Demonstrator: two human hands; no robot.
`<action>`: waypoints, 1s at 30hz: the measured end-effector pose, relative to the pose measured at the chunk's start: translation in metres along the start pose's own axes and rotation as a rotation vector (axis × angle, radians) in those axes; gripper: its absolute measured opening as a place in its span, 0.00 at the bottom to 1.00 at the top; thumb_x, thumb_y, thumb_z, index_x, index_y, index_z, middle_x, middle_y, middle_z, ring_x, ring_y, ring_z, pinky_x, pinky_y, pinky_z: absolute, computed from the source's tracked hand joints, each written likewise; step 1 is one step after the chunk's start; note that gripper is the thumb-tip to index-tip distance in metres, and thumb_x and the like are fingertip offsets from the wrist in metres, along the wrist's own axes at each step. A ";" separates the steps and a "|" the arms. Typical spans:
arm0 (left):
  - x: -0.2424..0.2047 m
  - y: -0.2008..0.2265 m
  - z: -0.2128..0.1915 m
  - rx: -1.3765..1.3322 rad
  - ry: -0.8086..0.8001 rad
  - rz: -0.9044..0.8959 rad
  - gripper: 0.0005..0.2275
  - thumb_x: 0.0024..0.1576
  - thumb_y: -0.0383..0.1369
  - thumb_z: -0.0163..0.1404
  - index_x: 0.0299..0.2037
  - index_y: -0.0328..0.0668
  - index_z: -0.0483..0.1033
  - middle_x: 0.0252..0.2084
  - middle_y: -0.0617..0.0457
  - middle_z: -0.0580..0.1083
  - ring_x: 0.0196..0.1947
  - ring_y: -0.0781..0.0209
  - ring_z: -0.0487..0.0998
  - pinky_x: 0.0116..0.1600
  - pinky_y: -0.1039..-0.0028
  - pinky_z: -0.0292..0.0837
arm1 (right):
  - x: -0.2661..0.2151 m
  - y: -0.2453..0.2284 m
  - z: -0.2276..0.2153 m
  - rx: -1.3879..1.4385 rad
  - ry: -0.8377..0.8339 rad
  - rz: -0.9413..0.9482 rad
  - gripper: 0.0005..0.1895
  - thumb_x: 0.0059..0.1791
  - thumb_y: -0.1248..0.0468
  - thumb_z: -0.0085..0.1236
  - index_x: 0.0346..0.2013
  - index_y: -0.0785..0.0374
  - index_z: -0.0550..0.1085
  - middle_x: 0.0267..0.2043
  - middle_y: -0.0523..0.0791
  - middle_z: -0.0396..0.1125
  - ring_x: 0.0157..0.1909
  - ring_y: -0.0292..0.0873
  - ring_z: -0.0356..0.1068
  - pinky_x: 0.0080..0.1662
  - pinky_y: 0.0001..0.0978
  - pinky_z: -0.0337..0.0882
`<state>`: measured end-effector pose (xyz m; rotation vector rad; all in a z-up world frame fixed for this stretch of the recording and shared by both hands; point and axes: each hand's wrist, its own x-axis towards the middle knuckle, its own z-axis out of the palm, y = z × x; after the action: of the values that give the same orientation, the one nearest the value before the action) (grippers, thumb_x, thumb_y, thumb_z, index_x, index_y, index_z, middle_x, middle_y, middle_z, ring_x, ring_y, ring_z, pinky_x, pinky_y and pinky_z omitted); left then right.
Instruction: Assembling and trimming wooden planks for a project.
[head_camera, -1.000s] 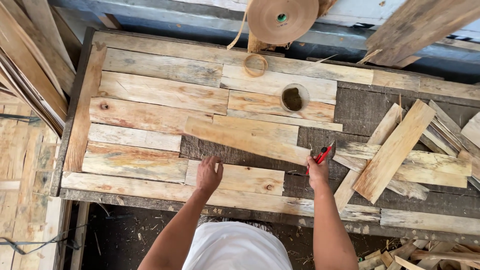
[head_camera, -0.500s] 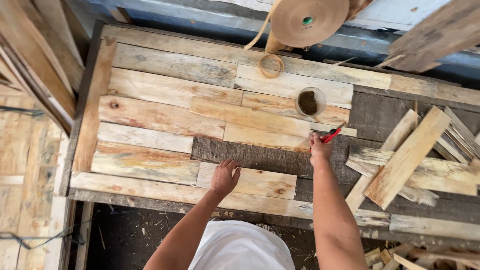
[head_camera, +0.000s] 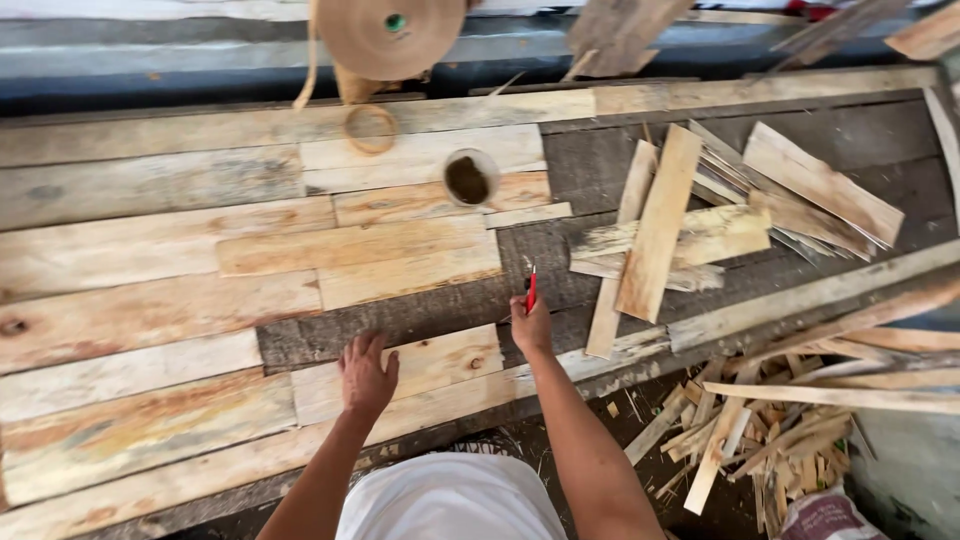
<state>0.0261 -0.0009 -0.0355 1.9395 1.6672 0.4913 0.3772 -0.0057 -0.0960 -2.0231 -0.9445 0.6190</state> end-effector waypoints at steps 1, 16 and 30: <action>0.002 0.005 0.001 -0.001 -0.004 0.014 0.19 0.55 0.39 0.55 0.56 0.47 0.75 0.60 0.47 0.69 0.62 0.43 0.65 0.64 0.48 0.57 | 0.001 -0.004 -0.007 0.002 0.014 0.002 0.09 0.50 0.62 0.57 0.38 0.63 0.68 0.32 0.43 0.73 0.32 0.40 0.70 0.38 0.34 0.71; 0.024 0.137 0.093 -0.216 -0.080 -0.157 0.13 0.58 0.43 0.54 0.42 0.42 0.79 0.32 0.48 0.77 0.34 0.47 0.78 0.40 0.58 0.72 | 0.078 0.069 -0.207 -0.153 0.328 0.151 0.16 0.55 0.54 0.51 0.43 0.66 0.71 0.37 0.57 0.71 0.41 0.63 0.72 0.44 0.52 0.69; 0.027 0.246 0.147 -0.501 -0.210 -0.321 0.15 0.58 0.42 0.55 0.43 0.37 0.80 0.26 0.50 0.79 0.25 0.63 0.77 0.34 0.69 0.73 | 0.140 0.166 -0.247 0.444 0.097 0.380 0.09 0.50 0.64 0.63 0.42 0.64 0.77 0.34 0.40 0.74 0.32 0.34 0.69 0.36 0.29 0.71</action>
<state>0.3118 -0.0208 -0.0046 1.2898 1.5039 0.5003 0.6992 -0.0739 -0.1075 -1.8122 -0.3218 0.8412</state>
